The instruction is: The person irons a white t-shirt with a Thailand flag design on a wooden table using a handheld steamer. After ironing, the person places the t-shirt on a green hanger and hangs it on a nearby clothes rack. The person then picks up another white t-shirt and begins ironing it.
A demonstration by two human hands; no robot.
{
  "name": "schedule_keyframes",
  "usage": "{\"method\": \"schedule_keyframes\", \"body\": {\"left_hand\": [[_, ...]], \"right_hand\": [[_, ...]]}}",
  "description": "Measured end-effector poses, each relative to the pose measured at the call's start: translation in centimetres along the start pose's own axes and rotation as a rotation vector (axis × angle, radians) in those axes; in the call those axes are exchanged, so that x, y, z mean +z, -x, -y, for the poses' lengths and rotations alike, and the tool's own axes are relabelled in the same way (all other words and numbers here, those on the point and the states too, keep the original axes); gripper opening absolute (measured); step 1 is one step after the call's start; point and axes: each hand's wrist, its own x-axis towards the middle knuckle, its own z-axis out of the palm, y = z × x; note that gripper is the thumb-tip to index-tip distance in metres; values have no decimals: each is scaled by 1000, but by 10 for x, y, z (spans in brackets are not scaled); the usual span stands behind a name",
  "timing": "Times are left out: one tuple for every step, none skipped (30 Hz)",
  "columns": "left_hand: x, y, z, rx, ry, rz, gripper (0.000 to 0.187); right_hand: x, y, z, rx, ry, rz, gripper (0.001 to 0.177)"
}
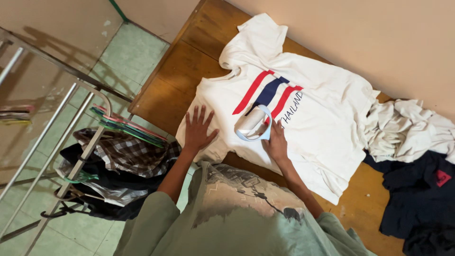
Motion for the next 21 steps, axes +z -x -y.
{"method": "schedule_keyframes", "body": {"left_hand": [[1,-2,-2,0,9,10,77],[2,-7,-2,0,19,15,77],[3,-11,-3,8,27,20,77],[3,-15,-4,12,33,28,77],[4,-21,-5,16,39,35,77],[6,-27,-7,35,43,19,77],[9,-35,-8,53,48,3,77],[11,-42,-9,72,54,-11,77],[14,-47,-11,76,62,-12,77],[17,-57,-13,80,70,-17,77],[20,-66,-16,84,79,-21,77],[23,-77,-19,94,75,-19,77],[27,-88,-23,103,70,-16,77],[29,-97,-25,111,65,-13,78],[31,-105,-27,128,72,-25,77],[33,-113,-29,145,79,-39,77],[35,-119,-31,162,85,-53,76],[36,-125,-32,178,93,-54,76],[36,-130,-32,194,100,-56,75],[36,-138,-29,211,102,-61,75],[37,-147,-28,229,106,-72,73]], "right_hand": [[1,2,-5,27,-25,31,57],[2,-1,-11,51,-48,58,58],[3,-3,-17,74,-71,85,59],[4,-7,-24,63,-51,92,61],[6,-12,-32,53,-31,99,63],[7,-16,-41,43,-10,108,65],[8,-21,-50,50,-9,113,67],[8,-25,-59,59,-7,119,68],[9,-27,-68,68,-6,124,70],[9,-31,-77,84,-4,125,70],[8,-34,-85,100,-2,126,70],[8,-39,-94,114,1,125,71],[6,-43,-103,130,-2,118,71],[5,-47,-111,146,-6,113,72],[4,-51,-118,162,-11,107,72],[4,-53,-125,161,3,108,71],[3,-54,-130,160,18,108,69],[2,-58,-136,157,34,106,68],[0,-59,-138,151,65,119,62],[0,-61,-141,143,92,128,56],[-2,-65,-143,135,120,136,51]]}}
